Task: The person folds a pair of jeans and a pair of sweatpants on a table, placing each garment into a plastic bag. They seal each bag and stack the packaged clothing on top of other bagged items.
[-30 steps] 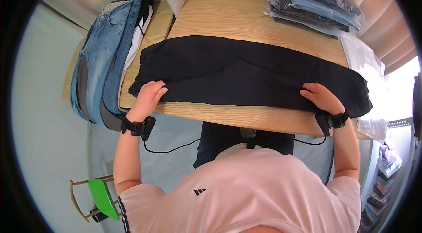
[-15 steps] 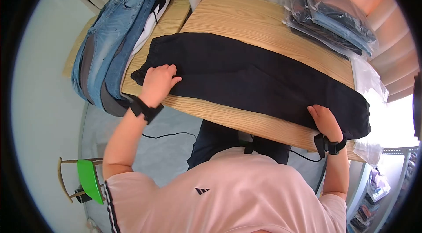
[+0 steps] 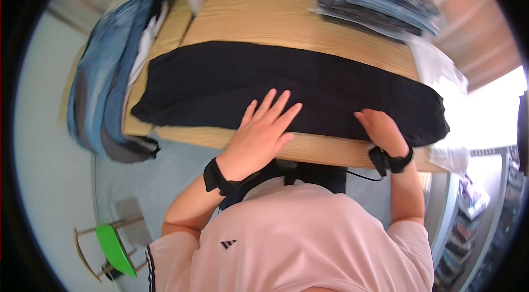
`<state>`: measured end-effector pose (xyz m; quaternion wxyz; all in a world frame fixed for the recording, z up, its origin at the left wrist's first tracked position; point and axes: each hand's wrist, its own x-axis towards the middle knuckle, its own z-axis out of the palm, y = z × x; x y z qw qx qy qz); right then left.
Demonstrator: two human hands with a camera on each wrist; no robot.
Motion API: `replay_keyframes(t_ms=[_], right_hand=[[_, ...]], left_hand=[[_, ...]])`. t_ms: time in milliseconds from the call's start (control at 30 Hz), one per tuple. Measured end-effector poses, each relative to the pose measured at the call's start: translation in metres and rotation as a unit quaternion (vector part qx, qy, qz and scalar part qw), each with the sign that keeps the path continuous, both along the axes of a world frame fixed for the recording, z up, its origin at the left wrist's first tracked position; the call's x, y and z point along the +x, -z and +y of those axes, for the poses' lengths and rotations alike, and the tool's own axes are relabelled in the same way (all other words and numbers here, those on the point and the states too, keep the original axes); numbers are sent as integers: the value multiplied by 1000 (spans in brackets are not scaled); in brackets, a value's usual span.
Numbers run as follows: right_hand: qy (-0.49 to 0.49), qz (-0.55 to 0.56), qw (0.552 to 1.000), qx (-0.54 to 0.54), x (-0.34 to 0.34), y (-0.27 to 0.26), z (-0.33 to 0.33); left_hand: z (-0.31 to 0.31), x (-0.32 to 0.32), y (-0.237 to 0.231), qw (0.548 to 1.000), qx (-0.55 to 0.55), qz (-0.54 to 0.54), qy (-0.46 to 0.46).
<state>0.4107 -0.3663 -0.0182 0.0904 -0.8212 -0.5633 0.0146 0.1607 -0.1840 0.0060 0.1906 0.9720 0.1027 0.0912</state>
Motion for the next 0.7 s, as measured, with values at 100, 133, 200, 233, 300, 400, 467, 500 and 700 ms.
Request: replay_keyframes(t_ms=[100,133,200,233,300,400,467,500,700], right_hand=[[62,110,992,-13,-3,-10,-4],[54,144,988,13,-1,-11,-10],[69,167,983,40,6,-16,-29],[107,173,977,56,11,-22,-40],[198,151,962,114,30,-25,-65],[401,63,893,196,77,-20,-120],[451,-23,864,221,108,-1,-160],[503,-48,842,192,120,7,-175],[579,108,787,185,166,23,-210]], left_hand=[[-11,23,13,999,-7,29,14],[-15,27,15,998,27,56,-8],[-17,32,21,994,61,86,-37],[-18,33,21,993,62,92,-45],[-19,34,16,992,46,105,-50],[-21,35,13,991,27,114,-57],[-22,36,12,990,21,122,-61],[-22,36,12,990,21,125,-64],[-23,36,14,989,24,130,-70]])
